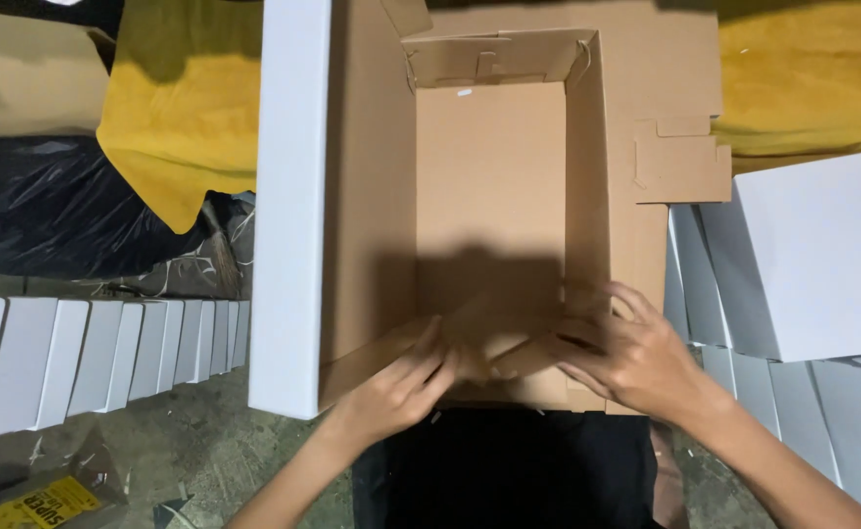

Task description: The person assembles a flat cardboard sheet into a box by folding the sides and tucking the flaps into slots. They then insert a white rectangular box into the assembled cardboard box and place it on the floor.

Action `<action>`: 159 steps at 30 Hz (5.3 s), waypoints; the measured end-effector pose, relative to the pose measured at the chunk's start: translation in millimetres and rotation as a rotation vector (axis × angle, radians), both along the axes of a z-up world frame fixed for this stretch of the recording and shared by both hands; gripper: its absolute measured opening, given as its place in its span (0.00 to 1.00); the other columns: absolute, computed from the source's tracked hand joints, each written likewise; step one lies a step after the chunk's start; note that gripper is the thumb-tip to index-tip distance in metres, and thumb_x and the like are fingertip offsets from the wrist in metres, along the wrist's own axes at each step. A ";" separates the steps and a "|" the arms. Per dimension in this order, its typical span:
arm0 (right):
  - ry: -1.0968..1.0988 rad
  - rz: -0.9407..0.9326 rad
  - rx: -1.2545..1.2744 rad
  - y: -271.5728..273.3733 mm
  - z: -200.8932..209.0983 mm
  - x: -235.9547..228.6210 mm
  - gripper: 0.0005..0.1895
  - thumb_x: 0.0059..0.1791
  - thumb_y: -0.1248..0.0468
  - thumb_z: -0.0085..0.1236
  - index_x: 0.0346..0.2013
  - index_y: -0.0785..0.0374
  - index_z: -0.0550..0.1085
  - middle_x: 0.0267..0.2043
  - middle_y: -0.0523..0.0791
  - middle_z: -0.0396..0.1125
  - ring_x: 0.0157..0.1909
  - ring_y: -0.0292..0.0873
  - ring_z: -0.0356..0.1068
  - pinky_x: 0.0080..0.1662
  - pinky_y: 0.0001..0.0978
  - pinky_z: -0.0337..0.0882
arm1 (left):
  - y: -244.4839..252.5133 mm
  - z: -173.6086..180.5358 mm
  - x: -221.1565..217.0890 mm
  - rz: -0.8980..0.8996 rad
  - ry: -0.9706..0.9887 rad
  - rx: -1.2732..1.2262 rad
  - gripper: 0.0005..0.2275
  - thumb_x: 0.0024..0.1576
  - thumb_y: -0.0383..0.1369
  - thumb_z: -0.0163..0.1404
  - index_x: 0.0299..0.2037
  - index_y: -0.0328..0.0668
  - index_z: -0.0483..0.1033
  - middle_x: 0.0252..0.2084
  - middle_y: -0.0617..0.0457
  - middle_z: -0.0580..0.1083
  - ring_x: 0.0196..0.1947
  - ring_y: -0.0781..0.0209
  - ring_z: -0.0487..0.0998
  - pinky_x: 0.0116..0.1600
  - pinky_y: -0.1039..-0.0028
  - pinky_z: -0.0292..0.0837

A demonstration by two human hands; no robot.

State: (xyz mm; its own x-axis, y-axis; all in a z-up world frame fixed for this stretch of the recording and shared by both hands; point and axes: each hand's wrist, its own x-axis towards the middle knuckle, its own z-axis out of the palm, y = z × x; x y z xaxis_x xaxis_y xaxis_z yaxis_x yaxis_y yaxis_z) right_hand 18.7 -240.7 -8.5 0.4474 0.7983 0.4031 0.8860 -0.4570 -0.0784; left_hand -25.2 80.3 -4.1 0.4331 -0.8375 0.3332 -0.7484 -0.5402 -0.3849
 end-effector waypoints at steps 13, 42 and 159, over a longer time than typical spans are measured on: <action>-0.175 -0.228 0.193 24.7 2.3 19.6 0.09 0.53 0.57 0.57 0.30 0.56 0.74 0.27 0.35 0.66 0.22 0.37 0.62 0.40 0.27 0.63 | -59.2 24.4 4.3 0.497 -0.030 -0.471 0.06 0.58 0.29 0.48 0.38 0.52 0.79 0.35 0.68 0.78 0.44 0.72 0.80 0.52 0.70 0.47; -0.113 -0.022 0.321 -3.6 -40.9 63.9 0.12 0.57 0.59 0.48 0.33 0.54 0.77 0.32 0.38 0.68 0.46 0.41 0.69 0.60 0.43 0.58 | -94.0 -59.7 53.2 0.277 0.202 -0.700 0.04 0.56 0.26 0.54 0.36 0.45 0.81 0.34 0.52 0.79 0.46 0.50 0.82 0.36 0.74 0.76; 1.100 -0.073 -0.165 75.0 62.5 124.4 0.14 0.52 0.67 0.47 0.43 0.64 0.81 0.42 0.58 0.78 0.47 0.63 0.77 0.47 0.60 0.73 | -9.4 -24.8 80.3 -0.009 0.508 -0.608 0.14 0.49 0.28 0.61 0.46 0.56 0.82 0.54 0.61 0.77 0.67 0.54 0.68 0.75 0.49 0.55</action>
State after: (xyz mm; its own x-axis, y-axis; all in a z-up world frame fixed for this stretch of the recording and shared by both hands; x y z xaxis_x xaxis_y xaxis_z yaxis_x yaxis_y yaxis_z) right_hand 143.0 -165.7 54.0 0.5433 0.7630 -0.3502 0.3422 -0.5822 -0.7375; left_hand 55.2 70.9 -29.0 0.6494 -0.5759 0.4967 -0.7583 -0.5394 0.3660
